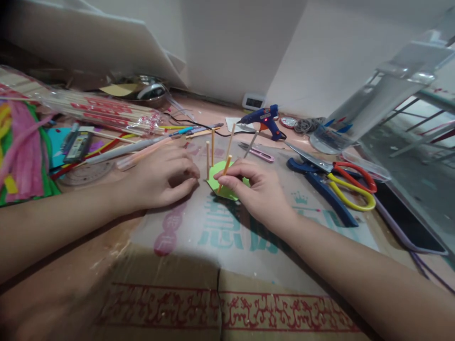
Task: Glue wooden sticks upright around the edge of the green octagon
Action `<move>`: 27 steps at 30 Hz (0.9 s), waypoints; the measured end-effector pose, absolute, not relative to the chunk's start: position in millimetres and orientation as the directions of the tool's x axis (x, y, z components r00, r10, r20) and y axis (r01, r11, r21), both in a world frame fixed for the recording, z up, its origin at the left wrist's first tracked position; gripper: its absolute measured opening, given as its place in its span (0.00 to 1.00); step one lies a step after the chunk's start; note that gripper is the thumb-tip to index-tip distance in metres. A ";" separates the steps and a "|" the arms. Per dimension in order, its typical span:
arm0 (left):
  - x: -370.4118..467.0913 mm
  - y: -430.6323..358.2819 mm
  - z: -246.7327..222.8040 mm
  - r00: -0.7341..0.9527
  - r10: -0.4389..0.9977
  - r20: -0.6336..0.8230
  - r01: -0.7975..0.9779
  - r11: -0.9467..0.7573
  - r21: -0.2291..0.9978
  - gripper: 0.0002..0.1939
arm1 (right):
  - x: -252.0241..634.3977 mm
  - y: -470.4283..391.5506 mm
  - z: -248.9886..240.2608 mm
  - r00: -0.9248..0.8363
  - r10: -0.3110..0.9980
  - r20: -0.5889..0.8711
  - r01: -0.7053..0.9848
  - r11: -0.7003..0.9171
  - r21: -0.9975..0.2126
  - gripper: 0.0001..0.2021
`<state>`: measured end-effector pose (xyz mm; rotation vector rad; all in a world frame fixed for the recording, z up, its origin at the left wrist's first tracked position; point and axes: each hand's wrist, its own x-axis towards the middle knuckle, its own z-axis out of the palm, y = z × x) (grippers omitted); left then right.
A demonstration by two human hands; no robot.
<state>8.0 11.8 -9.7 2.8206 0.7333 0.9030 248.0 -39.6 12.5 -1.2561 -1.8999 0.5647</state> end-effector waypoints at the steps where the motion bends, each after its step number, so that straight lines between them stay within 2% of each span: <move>1: 6.6 11.5 -9.8 0.743 0.429 0.514 0.403 -0.899 0.169 0.06 | 247.8 -39.4 11.9 -0.221 0.907 0.359 0.562 0.419 -0.713 0.06; 5: 3.5 10.9 -10.4 0.830 0.330 0.449 0.365 -0.931 0.009 0.12 | 247.3 -37.5 10.5 -0.236 0.903 0.359 0.580 0.427 -0.694 0.06; 11: 4.9 11.8 -10.2 0.885 0.288 0.365 0.338 -0.938 -0.080 0.16 | 248.4 -37.1 10.5 -0.252 0.896 0.364 0.603 0.440 -0.665 0.06; 16: 7.3 11.4 -10.5 0.891 0.300 0.342 0.337 -0.940 -0.055 0.17 | 247.8 -36.6 10.1 -0.265 0.891 0.369 0.598 0.452 -0.662 0.06; 22: 7.5 12.8 -14.6 0.866 0.364 0.342 0.370 -0.928 0.049 0.17 | 248.7 -35.6 9.3 -0.290 0.888 0.358 0.597 0.460 -0.657 0.06; 27: 7.6 13.1 -15.4 0.868 0.379 0.320 0.382 -0.922 0.053 0.18 | 249.1 -35.5 8.5 -0.294 0.883 0.367 0.593 0.470 -0.654 0.06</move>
